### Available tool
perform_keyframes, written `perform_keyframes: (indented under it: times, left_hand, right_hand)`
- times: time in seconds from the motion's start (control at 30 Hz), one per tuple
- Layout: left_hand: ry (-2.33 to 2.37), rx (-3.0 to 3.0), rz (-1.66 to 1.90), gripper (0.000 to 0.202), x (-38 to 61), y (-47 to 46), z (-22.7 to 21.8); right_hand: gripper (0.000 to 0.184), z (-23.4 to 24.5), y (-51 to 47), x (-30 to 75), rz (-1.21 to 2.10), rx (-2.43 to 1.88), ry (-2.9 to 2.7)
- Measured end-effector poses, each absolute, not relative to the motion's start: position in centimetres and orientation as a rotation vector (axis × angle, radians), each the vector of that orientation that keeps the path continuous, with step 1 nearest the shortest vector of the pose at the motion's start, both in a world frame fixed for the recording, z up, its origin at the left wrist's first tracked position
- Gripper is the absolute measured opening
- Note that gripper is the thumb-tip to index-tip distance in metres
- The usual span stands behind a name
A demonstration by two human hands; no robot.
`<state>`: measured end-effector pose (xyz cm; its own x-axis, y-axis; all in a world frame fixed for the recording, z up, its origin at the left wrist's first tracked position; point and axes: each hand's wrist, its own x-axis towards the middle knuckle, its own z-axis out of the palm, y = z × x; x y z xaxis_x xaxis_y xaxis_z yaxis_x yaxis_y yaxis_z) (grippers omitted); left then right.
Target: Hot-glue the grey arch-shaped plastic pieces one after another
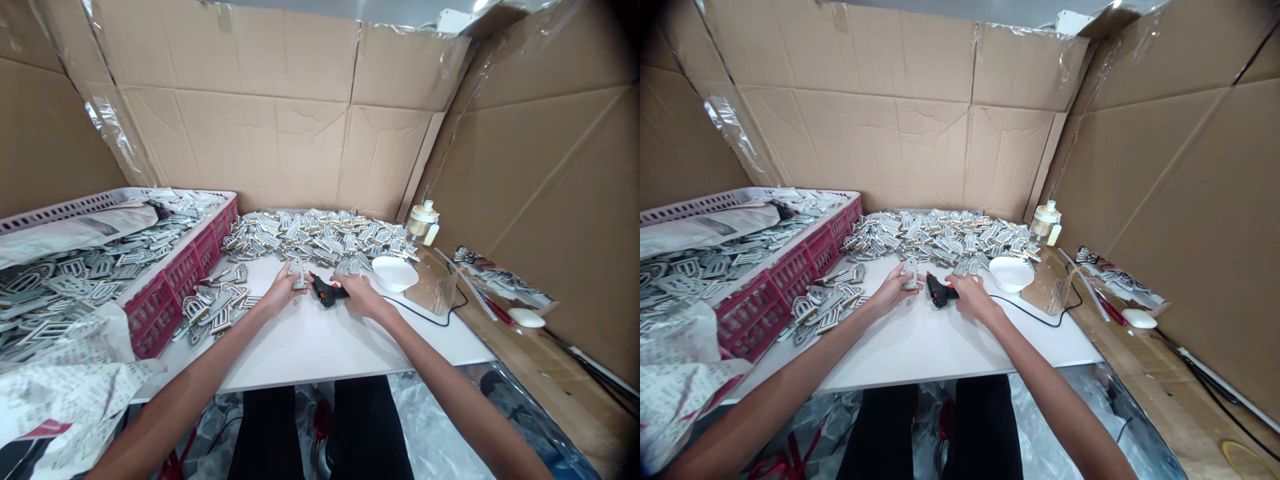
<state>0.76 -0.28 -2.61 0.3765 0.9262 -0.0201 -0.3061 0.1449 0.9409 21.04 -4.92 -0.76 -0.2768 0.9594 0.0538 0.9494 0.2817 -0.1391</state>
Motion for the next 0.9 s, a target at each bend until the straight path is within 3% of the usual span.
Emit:
perform_keyframes:
  times: [0.27, 0.43, 0.63, 0.9]
  left_hand:
    - [0.752, 1.109, 1.025, 0.028, 0.8, 0.2, -4.0]
    - [0.751, 1.118, 1.016, 0.029, 0.8, 0.4, -4.5]
    - [0.779, 1.111, 0.988, 0.026, 0.9, 0.3, -4.2]
    - [0.739, 1.137, 0.958, 0.020, 0.8, 0.6, -4.7]
  right_hand:
    - [0.040, -1.9, -4.4, 21.1, -0.269, -1.830, -2.214]
    - [0.028, -2.4, -4.5, 21.7, -0.077, -1.666, -1.864]
    - [0.013, -3.3, -5.3, 20.4, 0.088, -1.402, -1.912]
    - [0.011, -4.0, -5.2, 19.9, 0.064, -1.420, -1.898]
